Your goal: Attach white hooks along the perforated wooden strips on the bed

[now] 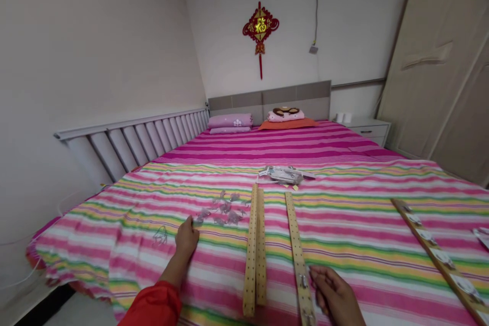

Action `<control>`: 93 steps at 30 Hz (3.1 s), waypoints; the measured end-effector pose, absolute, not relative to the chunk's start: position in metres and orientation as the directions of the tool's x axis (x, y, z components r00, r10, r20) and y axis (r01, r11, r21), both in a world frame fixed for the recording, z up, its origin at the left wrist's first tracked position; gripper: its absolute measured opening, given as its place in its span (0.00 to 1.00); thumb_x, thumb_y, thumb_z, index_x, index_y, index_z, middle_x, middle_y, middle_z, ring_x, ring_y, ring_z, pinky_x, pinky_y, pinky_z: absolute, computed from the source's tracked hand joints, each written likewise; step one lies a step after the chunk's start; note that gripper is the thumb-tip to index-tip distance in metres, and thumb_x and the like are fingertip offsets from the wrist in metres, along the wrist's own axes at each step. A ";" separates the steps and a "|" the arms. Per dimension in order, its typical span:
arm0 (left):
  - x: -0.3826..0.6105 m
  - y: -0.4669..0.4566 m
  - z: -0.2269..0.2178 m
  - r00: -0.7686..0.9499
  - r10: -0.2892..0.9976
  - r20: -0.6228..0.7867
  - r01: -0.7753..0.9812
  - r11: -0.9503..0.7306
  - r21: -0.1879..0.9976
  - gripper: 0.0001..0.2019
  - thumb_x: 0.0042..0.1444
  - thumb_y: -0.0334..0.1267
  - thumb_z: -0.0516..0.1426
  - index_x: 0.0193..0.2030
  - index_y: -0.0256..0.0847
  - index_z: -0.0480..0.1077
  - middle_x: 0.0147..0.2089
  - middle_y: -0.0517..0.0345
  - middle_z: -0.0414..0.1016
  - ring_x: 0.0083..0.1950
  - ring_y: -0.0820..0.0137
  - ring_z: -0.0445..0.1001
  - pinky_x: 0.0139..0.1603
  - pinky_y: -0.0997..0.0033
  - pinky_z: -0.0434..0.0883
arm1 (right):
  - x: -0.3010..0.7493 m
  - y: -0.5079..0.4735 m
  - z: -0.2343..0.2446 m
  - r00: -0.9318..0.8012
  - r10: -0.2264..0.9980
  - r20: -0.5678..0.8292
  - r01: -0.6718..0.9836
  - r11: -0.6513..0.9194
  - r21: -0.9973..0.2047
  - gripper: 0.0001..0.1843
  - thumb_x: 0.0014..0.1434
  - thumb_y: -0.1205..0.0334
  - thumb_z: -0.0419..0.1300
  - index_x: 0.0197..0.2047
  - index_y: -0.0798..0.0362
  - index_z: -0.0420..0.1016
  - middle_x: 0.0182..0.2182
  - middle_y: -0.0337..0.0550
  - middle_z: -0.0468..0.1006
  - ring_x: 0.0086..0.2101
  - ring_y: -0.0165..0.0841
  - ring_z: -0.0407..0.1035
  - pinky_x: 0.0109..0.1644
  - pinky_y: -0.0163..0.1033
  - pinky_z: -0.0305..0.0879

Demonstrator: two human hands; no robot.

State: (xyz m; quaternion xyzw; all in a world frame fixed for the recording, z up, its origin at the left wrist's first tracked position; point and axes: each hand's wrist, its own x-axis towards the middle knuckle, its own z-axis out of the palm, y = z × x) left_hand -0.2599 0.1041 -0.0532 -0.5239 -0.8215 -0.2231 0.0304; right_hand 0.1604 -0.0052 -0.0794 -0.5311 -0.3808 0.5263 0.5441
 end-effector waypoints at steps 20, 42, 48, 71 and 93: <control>-0.262 0.093 -0.039 -0.217 0.927 0.306 0.973 0.181 0.142 0.16 0.59 0.33 0.45 0.45 0.37 0.72 0.41 0.46 0.78 0.45 0.62 0.74 0.44 0.68 0.65 | 0.158 -0.005 -0.076 0.174 0.977 -0.125 -0.160 -0.097 -0.982 0.24 0.41 0.40 0.64 0.28 0.54 0.72 0.07 0.30 0.62 0.10 0.24 0.51 0.15 0.30 0.45; -0.174 0.052 -0.014 -0.284 0.942 -0.180 -0.333 0.079 0.940 0.05 0.46 0.35 0.60 0.28 0.36 0.68 0.32 0.52 0.79 0.40 0.65 0.79 0.42 0.68 0.74 | 0.158 -0.007 -0.073 0.173 0.980 -0.100 -0.179 -0.069 -0.982 0.22 0.42 0.42 0.64 0.29 0.54 0.72 0.08 0.29 0.62 0.10 0.24 0.53 0.15 0.30 0.46; -0.148 0.046 0.001 -0.001 0.928 -0.372 -0.584 0.302 0.754 0.02 0.50 0.27 0.54 0.29 0.35 0.66 0.39 0.45 0.80 0.39 0.64 0.80 0.33 0.71 0.76 | 0.159 -0.007 -0.075 0.166 0.982 -0.093 -0.179 -0.063 -0.982 0.22 0.43 0.42 0.63 0.29 0.54 0.72 0.08 0.29 0.62 0.10 0.25 0.53 0.15 0.30 0.47; 0.014 -0.009 0.011 0.380 0.720 -0.581 -0.577 0.675 0.459 0.06 0.57 0.33 0.55 0.31 0.33 0.69 0.24 0.55 0.76 0.20 0.79 0.72 0.19 0.85 0.65 | 0.160 -0.019 -0.048 0.130 0.988 -0.087 -0.375 -0.032 -0.926 0.23 0.43 0.47 0.68 0.37 0.56 0.77 0.14 0.31 0.67 0.13 0.22 0.53 0.16 0.29 0.45; 0.024 -0.013 -0.002 0.147 0.960 -0.240 -0.218 0.268 0.938 0.22 0.40 0.55 0.64 0.30 0.36 0.71 0.28 0.58 0.75 0.26 0.76 0.69 0.27 0.78 0.62 | 0.148 -0.038 -0.031 0.204 0.975 -0.091 -0.436 0.007 -0.900 0.18 0.45 0.46 0.66 0.26 0.54 0.73 0.08 0.29 0.61 0.11 0.23 0.49 0.17 0.31 0.44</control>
